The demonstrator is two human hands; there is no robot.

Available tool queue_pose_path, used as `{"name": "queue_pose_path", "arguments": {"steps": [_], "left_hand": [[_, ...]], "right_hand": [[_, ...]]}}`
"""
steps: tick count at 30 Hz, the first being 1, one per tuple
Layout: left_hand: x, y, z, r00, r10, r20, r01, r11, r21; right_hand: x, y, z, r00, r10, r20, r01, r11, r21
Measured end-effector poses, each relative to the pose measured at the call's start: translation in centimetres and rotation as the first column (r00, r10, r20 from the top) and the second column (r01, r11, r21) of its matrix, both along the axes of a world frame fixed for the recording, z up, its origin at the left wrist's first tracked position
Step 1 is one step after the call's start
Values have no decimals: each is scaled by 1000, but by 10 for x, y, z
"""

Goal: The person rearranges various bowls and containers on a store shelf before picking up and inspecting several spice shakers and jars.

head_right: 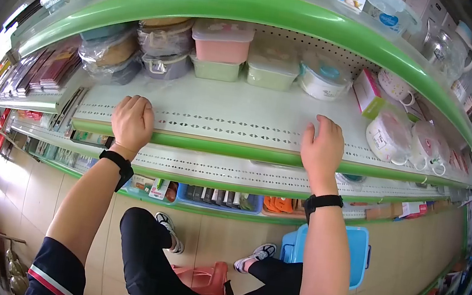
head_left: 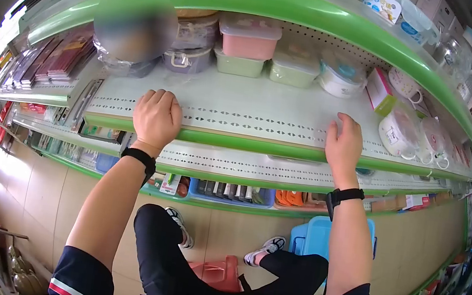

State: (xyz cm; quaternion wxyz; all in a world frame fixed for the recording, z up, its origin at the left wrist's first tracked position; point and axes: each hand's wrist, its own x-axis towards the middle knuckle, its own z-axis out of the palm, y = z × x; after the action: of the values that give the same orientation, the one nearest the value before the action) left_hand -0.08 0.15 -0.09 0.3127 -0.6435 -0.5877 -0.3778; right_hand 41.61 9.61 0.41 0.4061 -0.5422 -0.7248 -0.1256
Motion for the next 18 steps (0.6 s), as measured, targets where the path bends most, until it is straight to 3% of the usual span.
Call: {"name": "queue_pose_path", "arguments": {"steps": [18], "left_hand": [[2, 0, -1, 1000, 10, 19, -10, 1000, -4]], "right_hand": [[6, 2, -3, 1000, -8, 23, 9, 1000, -17]]}}
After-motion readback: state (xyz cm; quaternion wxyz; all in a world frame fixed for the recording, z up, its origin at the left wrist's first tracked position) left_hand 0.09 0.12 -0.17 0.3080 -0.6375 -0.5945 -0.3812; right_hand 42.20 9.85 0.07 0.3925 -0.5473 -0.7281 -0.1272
